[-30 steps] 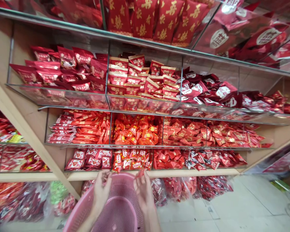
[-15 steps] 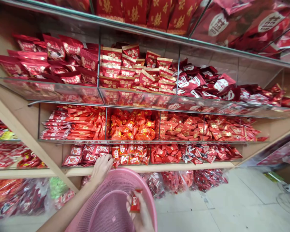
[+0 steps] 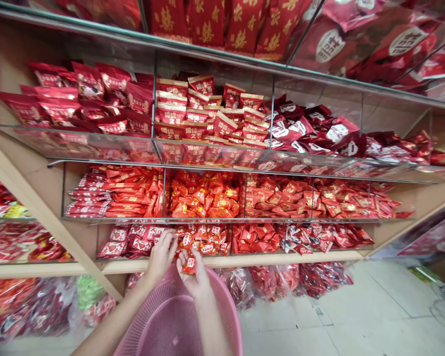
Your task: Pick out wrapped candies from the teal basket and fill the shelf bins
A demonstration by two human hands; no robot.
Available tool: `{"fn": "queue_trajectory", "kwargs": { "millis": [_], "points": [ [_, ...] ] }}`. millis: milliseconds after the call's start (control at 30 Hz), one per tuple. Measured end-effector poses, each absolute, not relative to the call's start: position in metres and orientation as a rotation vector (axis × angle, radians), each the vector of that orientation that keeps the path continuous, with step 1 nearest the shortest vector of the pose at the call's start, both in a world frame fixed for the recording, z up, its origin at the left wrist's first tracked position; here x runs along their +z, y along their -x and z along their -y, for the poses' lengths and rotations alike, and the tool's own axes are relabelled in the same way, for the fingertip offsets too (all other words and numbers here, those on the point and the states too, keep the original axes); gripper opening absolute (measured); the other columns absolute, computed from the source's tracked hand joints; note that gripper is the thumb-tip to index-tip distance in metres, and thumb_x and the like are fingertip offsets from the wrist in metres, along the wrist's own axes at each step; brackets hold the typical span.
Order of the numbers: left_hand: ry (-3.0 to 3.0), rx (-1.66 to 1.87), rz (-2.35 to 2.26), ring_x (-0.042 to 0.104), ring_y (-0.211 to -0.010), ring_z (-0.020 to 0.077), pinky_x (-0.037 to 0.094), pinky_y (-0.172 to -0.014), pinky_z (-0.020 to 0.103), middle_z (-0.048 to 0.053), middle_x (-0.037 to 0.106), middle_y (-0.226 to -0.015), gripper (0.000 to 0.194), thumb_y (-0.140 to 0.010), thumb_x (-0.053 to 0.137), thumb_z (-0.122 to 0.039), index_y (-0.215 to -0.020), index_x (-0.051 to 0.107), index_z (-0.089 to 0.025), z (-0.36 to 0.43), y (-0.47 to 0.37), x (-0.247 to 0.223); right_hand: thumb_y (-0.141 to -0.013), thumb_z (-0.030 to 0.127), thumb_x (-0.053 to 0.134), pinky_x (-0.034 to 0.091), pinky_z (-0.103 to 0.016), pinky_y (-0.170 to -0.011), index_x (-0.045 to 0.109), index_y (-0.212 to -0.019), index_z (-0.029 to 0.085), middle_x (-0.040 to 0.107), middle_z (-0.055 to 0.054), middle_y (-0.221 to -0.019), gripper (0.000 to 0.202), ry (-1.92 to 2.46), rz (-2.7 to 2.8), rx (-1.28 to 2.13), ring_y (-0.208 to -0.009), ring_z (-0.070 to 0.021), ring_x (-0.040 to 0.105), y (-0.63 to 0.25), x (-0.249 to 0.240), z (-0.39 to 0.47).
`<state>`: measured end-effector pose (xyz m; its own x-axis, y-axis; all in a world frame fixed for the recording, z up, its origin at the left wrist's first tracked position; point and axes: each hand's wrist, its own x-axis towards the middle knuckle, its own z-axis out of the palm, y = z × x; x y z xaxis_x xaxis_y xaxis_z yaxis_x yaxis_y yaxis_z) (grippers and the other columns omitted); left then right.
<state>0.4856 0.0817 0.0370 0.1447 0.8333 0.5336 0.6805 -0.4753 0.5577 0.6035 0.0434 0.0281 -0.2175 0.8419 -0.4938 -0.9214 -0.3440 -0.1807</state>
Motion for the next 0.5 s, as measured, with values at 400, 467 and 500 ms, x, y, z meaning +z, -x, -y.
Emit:
{"fn": "queue_trajectory", "kwargs": {
  "millis": [400, 467, 500],
  "points": [
    [-2.423, 1.002, -1.114, 0.05, -0.115, 0.0186, 0.04, -0.099, 0.034, 0.007, 0.055, -0.124, 0.031, -0.088, 0.032, -0.021, -0.1, 0.06, -0.021, -0.028, -0.484, 0.013, -0.072, 0.042, 0.061, 0.052, -0.025, -0.065, 0.062, -0.085, 0.015, 0.065, -0.007, -0.088, 0.031, 0.622, 0.185, 1.833, -0.079, -0.0152, 0.062, -0.608, 0.024, -0.038],
    [-2.475, 0.999, -1.046, 0.048, -0.117, 0.0188, 0.038, -0.101, 0.036, 0.006, 0.055, -0.124, 0.03, -0.087, 0.034, -0.019, -0.101, 0.061, -0.022, -0.028, -0.48, 0.013, -0.073, 0.039, 0.061, 0.052, -0.025, -0.065, 0.063, -0.084, 0.015, 0.065, -0.007, -0.088, 0.026, 0.633, 0.213, 1.833, -0.08, -0.0153, 0.062, -0.61, 0.024, -0.038],
    [-2.484, 1.027, -1.033, 0.048, -0.117, 0.0188, 0.038, -0.101, 0.036, 0.006, 0.054, -0.125, 0.03, -0.086, 0.036, -0.018, -0.102, 0.06, -0.022, -0.03, -0.479, 0.013, -0.073, 0.037, 0.06, 0.051, -0.024, -0.065, 0.063, -0.084, 0.016, 0.065, -0.006, -0.087, 0.024, 0.639, 0.217, 1.813, -0.078, -0.0144, 0.062, -0.61, 0.024, -0.039]
  ]
}}
